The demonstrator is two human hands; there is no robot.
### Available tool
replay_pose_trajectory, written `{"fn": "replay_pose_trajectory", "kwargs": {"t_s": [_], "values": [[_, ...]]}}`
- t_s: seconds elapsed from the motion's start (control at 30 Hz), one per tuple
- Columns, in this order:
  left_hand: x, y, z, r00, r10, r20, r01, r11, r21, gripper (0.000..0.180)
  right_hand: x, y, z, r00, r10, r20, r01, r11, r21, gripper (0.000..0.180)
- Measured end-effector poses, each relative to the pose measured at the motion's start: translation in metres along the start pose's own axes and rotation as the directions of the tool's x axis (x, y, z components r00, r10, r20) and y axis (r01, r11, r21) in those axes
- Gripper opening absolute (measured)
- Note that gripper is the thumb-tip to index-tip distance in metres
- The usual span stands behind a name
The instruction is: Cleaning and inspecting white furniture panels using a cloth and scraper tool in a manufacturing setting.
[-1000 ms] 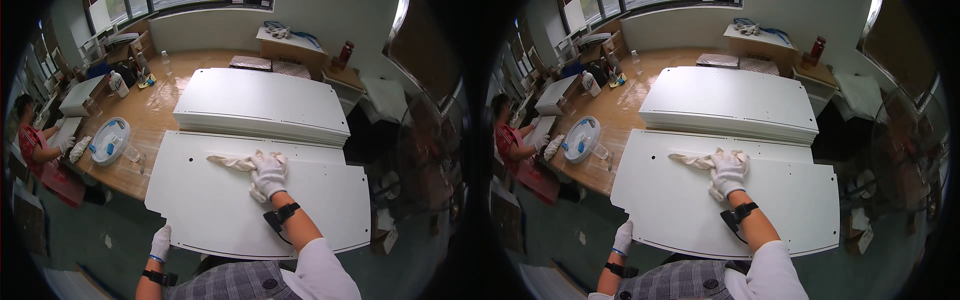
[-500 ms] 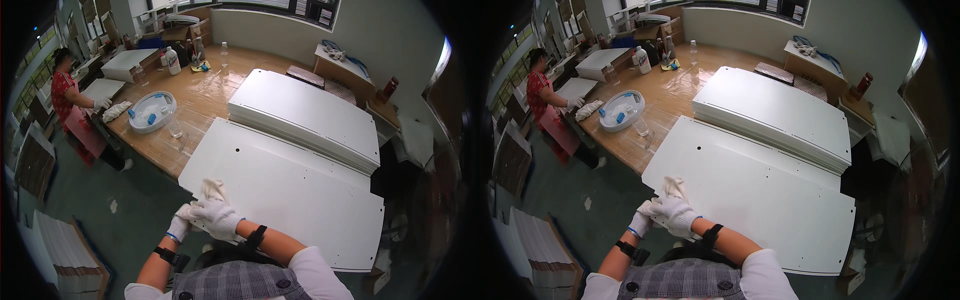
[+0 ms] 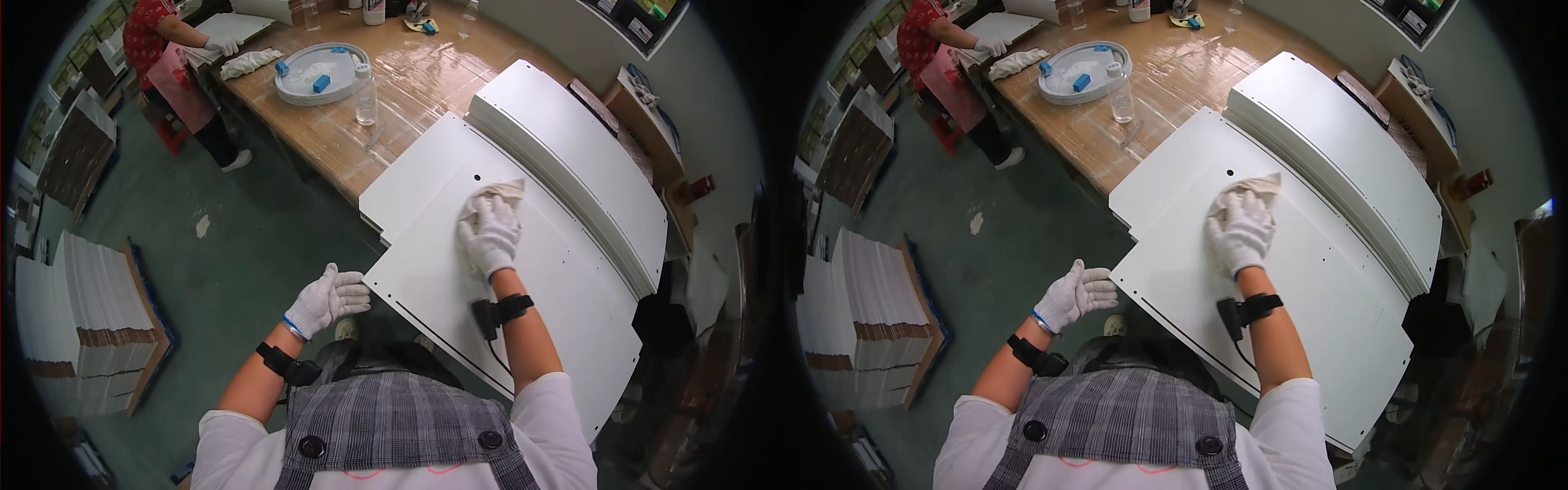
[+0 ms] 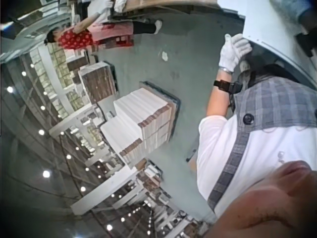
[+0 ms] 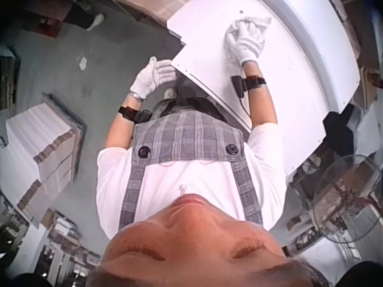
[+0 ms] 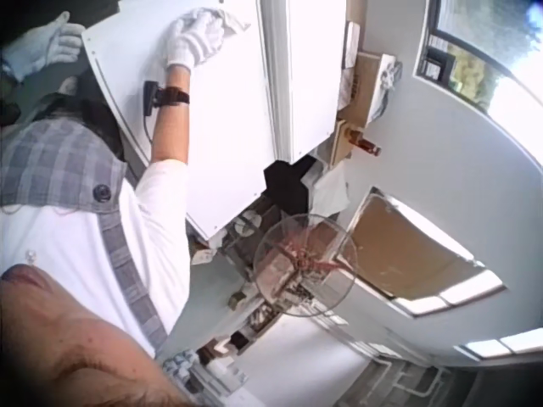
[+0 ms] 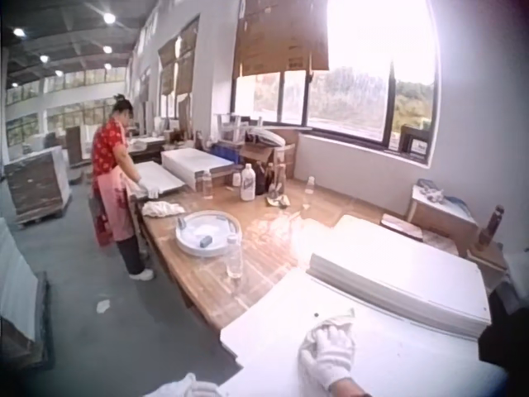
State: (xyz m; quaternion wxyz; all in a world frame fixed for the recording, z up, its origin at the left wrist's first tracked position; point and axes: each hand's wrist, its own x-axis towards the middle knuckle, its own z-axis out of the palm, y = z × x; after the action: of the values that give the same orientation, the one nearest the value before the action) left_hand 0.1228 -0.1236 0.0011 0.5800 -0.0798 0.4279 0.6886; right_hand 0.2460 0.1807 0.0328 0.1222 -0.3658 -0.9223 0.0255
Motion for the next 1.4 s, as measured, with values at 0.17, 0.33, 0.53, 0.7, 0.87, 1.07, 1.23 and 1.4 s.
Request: {"fn": "replay_pose_trajectory", "kwargs": {"t_s": [0.17, 0.33, 0.53, 0.7, 0.87, 1.07, 1.23, 1.4], "values": [[0.010, 0.006, -0.028, 0.994, 0.110, -0.019, -0.108, 0.991, 0.084, 0.062, -0.113, -0.115, -0.026, 0.499, -0.856, 0.134, 0.715, 0.494, 0.496, 0.018], [0.016, 0.031, -0.035, 0.966, 0.133, -0.223, -0.052, 0.941, 0.334, 0.037, -0.104, -0.048, -0.074, 0.600, -0.709, 0.371, -0.002, 0.463, 0.886, 0.035], [0.029, 0.021, 0.004, 0.993, 0.116, -0.006, -0.086, 0.766, 0.637, 0.037, -0.098, 0.033, -0.098, 0.925, -0.047, 0.377, -0.231, 0.717, 0.657, 0.035], [0.040, 0.016, 0.020, 0.983, 0.155, 0.103, -0.168, 0.505, 0.846, 0.042, -0.108, -0.002, -0.092, 0.919, -0.380, 0.109, 0.343, 0.904, 0.255, 0.024], [0.051, 0.015, 0.051, 0.983, 0.168, 0.080, -0.132, 0.327, 0.936, 0.036, -0.113, -0.015, -0.044, 0.888, -0.458, 0.036, 0.429, 0.856, 0.289, 0.040], [0.048, 0.025, 0.040, 0.986, 0.088, 0.139, -0.163, 0.408, 0.898, 0.032, -0.125, 0.121, -0.045, 0.978, 0.207, 0.035, -0.210, 0.971, 0.115, 0.043], [0.051, 0.029, 0.044, 0.992, -0.045, 0.115, -0.077, 0.501, 0.862, 0.028, -0.238, 0.318, -0.081, 0.599, 0.779, -0.186, -0.800, 0.589, -0.113, 0.038], [0.073, 0.042, 0.022, 0.989, -0.025, 0.148, -0.117, 0.491, 0.863, 0.028, -0.289, 0.362, -0.133, 0.189, 0.981, -0.049, -0.980, 0.191, 0.061, 0.024]]}}
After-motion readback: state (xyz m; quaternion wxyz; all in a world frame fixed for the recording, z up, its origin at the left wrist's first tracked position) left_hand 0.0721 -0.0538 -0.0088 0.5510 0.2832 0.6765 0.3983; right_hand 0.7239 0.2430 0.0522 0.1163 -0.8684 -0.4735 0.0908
